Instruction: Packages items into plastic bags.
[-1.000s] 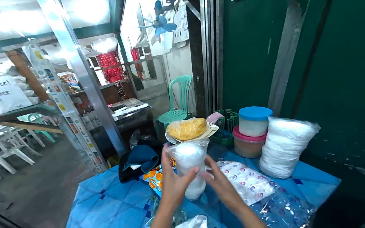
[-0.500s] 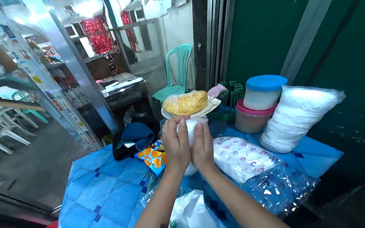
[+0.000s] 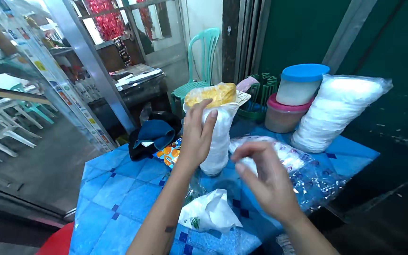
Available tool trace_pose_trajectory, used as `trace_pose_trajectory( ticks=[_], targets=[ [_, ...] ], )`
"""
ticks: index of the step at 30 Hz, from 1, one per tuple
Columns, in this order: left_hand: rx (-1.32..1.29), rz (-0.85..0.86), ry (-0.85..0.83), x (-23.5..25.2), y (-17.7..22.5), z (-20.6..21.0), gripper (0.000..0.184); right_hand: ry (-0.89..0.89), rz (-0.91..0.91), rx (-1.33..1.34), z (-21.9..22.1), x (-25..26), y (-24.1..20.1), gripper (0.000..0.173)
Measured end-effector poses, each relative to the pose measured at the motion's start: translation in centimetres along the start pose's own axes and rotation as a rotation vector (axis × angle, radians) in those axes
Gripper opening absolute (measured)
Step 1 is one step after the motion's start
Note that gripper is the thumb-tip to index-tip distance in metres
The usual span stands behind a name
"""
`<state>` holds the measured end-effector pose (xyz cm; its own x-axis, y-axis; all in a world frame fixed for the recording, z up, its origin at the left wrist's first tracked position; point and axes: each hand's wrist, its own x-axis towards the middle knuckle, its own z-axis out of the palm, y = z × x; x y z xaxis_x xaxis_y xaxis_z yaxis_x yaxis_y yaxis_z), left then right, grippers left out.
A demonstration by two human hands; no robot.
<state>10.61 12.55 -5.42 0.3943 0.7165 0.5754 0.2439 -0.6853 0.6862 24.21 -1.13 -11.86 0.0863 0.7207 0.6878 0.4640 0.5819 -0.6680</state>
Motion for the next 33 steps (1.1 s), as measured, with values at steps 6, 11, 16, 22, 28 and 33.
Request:
trace_pose_trajectory(
  ticks=[6,11,16,22,28,33],
  targets=[
    [0.036,0.248,0.137,-7.6,2.0,-0.8,0.058,-0.552,-0.028,-0.207,1.5,-3.5,3.0,0.025],
    [0.149,0.237,-0.056,-15.5,-0.6,1.7,0.082,-0.311,-0.065,-0.210,1.2,-2.0,2.0,0.019],
    [0.224,-0.083,-0.200,-17.8,-2.7,2.6,0.069,-0.236,0.033,-0.017,0.4,-2.0,2.2,0.017],
    [0.356,-0.161,-0.344,-17.6,-5.0,2.7,0.026,0.359,0.175,0.348,-2.5,-1.1,0.4,0.016],
    [0.198,-0.148,-0.452,-16.5,-5.4,1.9,0.041,0.626,0.069,0.161,-8.7,-0.8,-1.3,0.017],
    [-0.035,0.164,-0.443,-12.5,1.6,1.3,0.084,0.464,-0.006,-0.018,-6.8,-1.4,-2.5,0.014]
  ],
)
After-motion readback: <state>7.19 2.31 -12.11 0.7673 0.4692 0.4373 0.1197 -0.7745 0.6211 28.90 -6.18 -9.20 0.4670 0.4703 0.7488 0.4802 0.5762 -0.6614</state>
